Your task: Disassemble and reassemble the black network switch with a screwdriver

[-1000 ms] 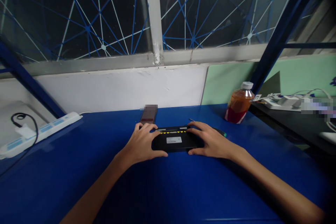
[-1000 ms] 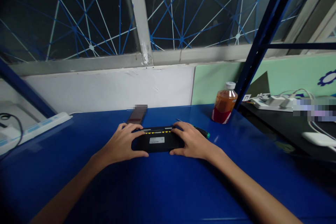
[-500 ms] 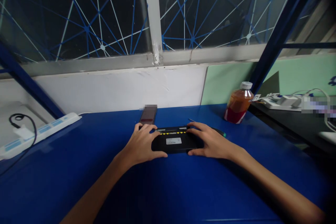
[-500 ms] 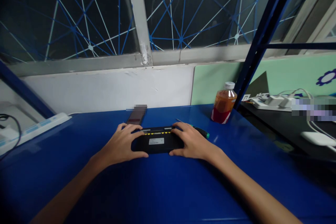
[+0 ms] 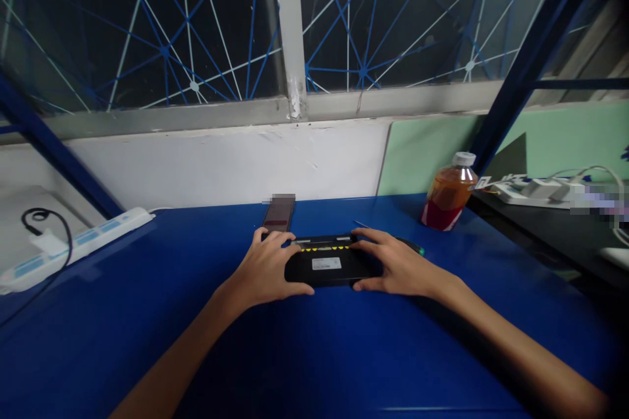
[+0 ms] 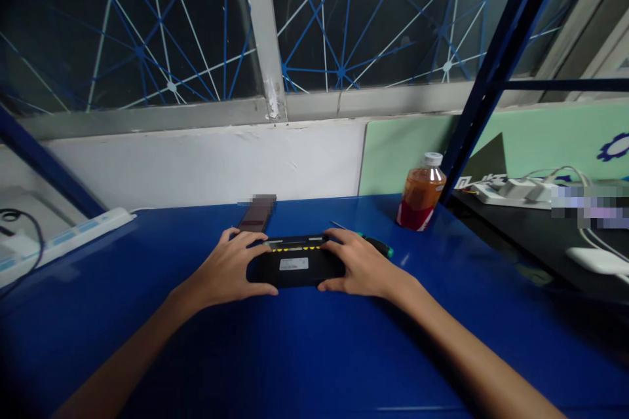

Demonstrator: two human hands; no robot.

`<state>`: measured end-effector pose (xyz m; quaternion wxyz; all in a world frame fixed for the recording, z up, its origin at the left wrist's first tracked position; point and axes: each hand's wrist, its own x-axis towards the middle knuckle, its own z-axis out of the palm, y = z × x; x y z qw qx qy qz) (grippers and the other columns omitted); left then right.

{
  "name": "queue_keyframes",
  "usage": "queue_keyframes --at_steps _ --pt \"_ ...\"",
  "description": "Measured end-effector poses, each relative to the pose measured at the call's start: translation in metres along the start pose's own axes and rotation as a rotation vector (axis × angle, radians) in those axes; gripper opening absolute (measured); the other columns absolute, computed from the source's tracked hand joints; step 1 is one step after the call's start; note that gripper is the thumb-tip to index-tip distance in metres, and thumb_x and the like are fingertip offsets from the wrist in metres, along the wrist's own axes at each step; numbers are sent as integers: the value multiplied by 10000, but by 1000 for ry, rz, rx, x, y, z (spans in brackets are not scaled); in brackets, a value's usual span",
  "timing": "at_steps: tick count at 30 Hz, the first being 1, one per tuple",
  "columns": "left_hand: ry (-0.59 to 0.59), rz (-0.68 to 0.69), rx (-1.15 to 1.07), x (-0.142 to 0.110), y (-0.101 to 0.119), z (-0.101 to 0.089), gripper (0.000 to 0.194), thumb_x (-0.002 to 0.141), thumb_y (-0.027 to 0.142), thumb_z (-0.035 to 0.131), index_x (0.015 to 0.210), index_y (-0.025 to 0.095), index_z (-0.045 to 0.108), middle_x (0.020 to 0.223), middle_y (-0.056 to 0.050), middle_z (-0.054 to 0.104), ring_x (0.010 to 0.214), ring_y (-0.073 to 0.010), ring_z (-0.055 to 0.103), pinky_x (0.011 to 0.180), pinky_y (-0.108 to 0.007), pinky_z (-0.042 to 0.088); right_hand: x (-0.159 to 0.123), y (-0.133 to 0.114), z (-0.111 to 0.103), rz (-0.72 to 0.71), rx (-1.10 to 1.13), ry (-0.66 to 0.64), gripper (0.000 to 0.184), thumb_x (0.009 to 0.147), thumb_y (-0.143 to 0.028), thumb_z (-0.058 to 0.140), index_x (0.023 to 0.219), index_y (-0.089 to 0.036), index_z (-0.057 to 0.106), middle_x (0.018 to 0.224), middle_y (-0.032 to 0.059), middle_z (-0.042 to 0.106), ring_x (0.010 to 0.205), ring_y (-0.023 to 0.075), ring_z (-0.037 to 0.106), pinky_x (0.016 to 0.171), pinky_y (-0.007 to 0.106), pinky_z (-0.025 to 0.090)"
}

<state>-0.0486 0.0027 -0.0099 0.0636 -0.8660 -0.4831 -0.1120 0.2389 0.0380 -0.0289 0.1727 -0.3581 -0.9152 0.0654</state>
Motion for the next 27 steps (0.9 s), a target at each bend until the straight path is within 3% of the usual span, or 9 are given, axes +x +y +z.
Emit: queue_keyframes --at_steps 18,27 --pt "-92 15 -24 -2 2 -7 864 636 847 481 1174 184 613 1248 -169 594 1189 -364 502 1066 -638 103 1 -5 -9 33 28 -76 766 668 -626 682 1234 -117 597 1395 210 449 1232 363 482 972 484 445" --pt "-82 42 2 -2 0 -5 786 630 784 576 1173 217 600 1244 -150 594 1176 -359 511 1060 -650 103 2 -6 -15 45 51 -114 776 687 -661 644 1247 -127 601 1411 207 432 1252 377 458 972 504 443"
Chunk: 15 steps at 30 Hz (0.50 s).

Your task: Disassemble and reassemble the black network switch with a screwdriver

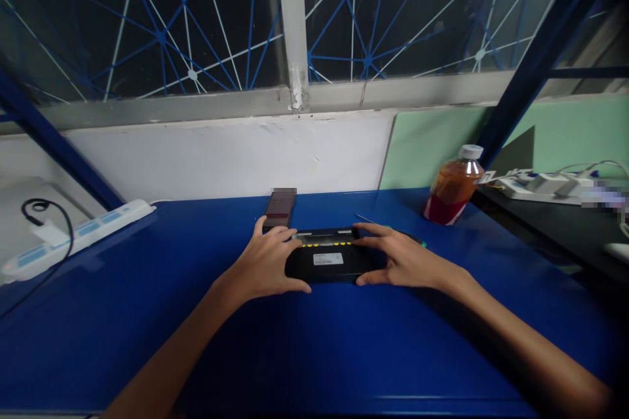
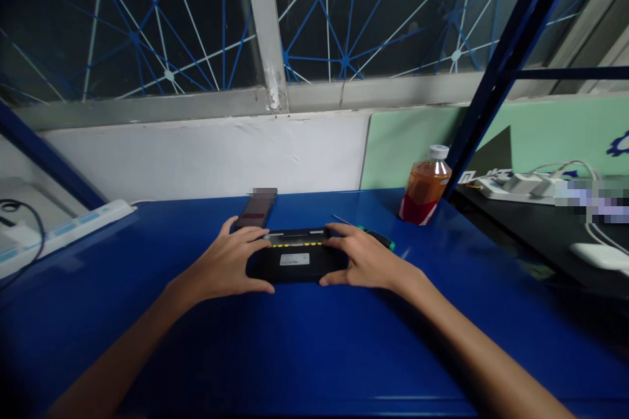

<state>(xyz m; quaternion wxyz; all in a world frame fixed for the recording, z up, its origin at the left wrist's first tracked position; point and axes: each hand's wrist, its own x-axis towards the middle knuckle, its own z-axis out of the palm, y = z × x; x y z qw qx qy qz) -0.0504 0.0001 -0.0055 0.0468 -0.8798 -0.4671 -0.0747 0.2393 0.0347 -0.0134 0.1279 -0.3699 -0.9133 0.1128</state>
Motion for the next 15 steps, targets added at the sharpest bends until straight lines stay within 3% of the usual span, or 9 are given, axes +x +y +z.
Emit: queue_keyframes --at_steps 9,15 --pt "-14 4 -11 0 0 -3 768 624 774 596 1153 217 610 1226 -146 606 1197 -369 494 1062 -669 60 -1 1 -4 12 36 -43 755 727 -668 600 1271 -146 586 1435 194 404 1253 365 461 987 495 433" --pt "-21 7 -31 -2 1 -3 692 706 716 572 1182 213 596 1247 -136 597 1222 -362 479 1072 -670 42 -1 2 -5 11 82 -53 708 762 -657 571 1278 -174 581 1450 161 396 1291 365 414 1016 509 402"
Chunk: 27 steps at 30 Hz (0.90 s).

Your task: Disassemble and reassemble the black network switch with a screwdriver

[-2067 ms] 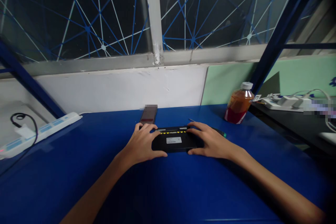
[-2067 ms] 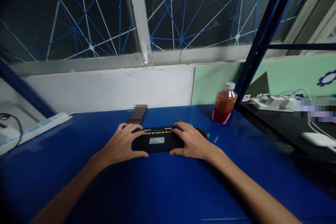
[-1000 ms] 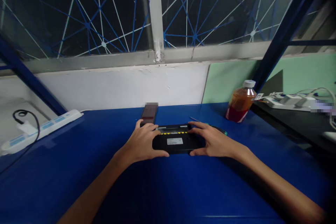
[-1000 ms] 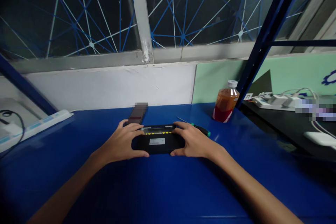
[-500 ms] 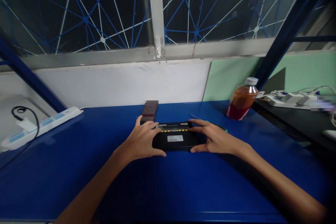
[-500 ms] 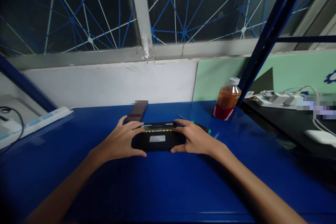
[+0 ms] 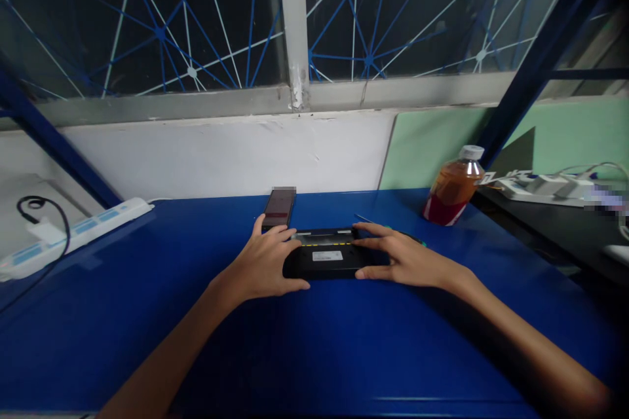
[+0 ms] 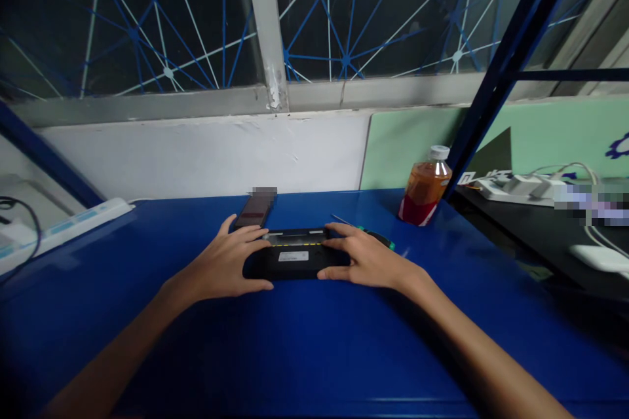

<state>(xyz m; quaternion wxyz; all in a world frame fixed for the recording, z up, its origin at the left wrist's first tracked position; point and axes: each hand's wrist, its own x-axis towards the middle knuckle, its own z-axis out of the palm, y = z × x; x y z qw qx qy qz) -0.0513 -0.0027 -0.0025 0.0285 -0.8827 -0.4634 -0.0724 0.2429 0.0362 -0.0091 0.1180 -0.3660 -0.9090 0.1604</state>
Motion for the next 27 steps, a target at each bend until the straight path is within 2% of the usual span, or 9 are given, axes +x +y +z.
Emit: queue_keyframes --at_steps 3,8,13,20,25,27 --pt "-3 3 -8 0 0 -1 647 739 694 553 1188 229 594 1249 -126 599 1232 -359 473 1068 -677 37 0 1 -1 17 26 -16 680 785 -646 551 1285 -186 575 1464 143 380 1316 354 381 1040 504 377" --pt "-2 17 -15 1 -2 0 678 722 735 534 1168 231 615 1200 -121 630 1225 -367 475 1063 -682 25 0 1 -3 25 76 -21 603 828 -617 515 1264 -207 594 1466 109 387 1343 334 342 1072 500 338" --pt "41 29 -25 2 -4 -1 544 729 665 598 1083 256 652 1183 -74 642 1203 -333 491 1077 -651 12 -1 2 -2 19 73 -29 586 860 -604 474 1284 -212 574 1470 109 380 1361 311 315 1094 484 307" --pt "96 42 -62 4 0 -7 330 751 506 657 969 259 677 1006 -35 680 1007 -247 591 1063 -539 218 -1 1 0 -9 82 47 497 888 -555 468 1222 -221 623 1412 107 462 1315 315 396 1061 505 351" --pt "119 30 -130 6 0 -8 283 820 470 596 1001 264 668 985 -23 711 948 -230 630 1024 -500 280 1 -1 1 -80 66 173 568 736 -572 664 1170 -206 644 1315 130 536 1231 331 487 987 490 434" --pt "122 22 -149 6 0 -7 272 843 450 576 1009 255 668 994 -20 717 932 -221 637 998 -472 310 2 -2 1 -126 64 202 510 760 -524 667 1151 -197 646 1221 122 596 1163 296 543 960 452 457"
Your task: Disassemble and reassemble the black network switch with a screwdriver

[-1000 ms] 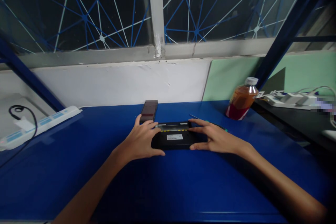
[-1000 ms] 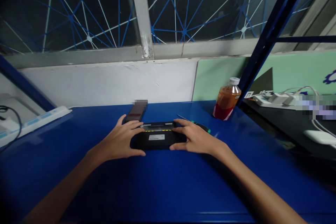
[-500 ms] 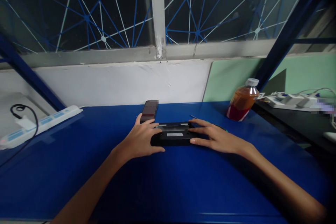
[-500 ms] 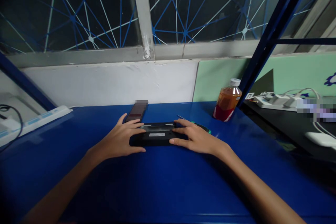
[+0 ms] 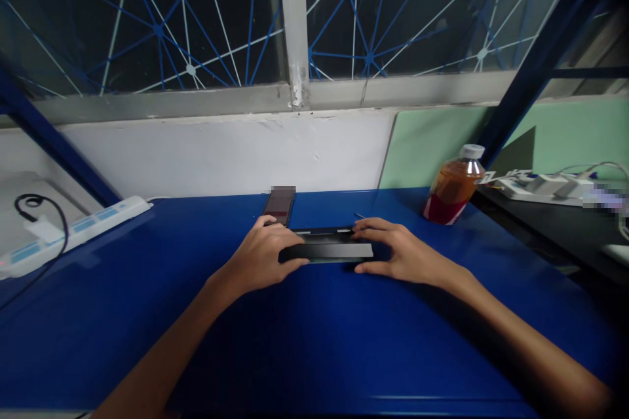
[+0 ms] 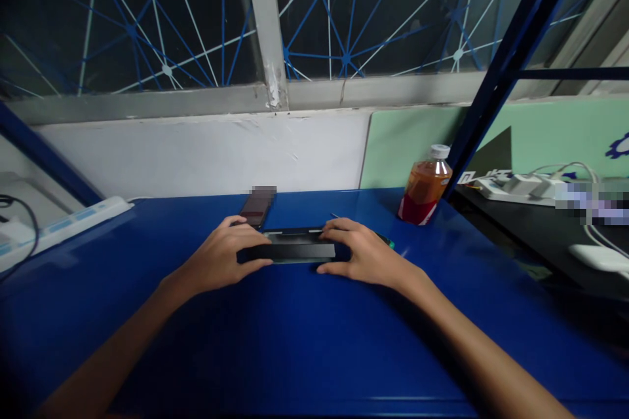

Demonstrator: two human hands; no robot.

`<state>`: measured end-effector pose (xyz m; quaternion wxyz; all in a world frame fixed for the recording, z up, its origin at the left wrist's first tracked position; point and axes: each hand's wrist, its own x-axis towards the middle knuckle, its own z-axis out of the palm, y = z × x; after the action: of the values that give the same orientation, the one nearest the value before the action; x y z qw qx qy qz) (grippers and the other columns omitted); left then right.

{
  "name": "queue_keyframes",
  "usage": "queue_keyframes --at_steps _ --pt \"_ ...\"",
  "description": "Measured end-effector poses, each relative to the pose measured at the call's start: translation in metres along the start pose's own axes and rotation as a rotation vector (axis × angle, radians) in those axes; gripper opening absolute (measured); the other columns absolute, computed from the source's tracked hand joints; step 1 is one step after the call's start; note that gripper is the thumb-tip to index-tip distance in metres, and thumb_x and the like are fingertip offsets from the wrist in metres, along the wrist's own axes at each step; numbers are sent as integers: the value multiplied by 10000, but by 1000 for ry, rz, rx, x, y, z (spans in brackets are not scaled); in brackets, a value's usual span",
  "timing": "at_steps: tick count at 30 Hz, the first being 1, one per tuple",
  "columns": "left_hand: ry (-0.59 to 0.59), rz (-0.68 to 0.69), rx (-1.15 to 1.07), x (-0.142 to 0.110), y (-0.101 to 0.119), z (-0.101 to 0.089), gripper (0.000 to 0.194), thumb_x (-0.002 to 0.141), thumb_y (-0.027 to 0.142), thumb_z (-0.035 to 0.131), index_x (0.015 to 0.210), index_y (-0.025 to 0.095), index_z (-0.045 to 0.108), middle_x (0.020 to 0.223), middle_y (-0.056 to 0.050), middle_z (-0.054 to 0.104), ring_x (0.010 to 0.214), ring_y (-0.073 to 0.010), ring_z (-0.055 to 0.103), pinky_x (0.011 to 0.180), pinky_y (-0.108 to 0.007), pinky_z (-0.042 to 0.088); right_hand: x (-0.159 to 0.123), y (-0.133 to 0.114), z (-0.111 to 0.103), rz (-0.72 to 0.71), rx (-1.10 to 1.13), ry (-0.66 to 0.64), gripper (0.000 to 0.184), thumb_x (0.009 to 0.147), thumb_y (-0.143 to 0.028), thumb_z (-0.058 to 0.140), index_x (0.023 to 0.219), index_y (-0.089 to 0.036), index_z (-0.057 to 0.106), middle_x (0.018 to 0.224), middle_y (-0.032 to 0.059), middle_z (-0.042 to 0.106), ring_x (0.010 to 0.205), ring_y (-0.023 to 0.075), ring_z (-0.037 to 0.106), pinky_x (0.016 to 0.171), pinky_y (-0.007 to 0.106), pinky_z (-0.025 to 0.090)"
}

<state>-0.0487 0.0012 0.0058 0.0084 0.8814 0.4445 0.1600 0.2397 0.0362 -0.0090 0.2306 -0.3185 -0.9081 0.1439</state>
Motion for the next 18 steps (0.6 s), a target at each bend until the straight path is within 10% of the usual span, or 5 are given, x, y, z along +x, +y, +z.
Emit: queue_keyframes --at_steps 18 --pt "19 -82 18 2 -9 4 266 845 398 542 1062 295 657 1017 -9 705 956 -241 620 841 -441 411 1 3 7 36 -68 96 363 881 -442 556 1129 -189 635 1078 108 678 990 243 634 847 406 503"
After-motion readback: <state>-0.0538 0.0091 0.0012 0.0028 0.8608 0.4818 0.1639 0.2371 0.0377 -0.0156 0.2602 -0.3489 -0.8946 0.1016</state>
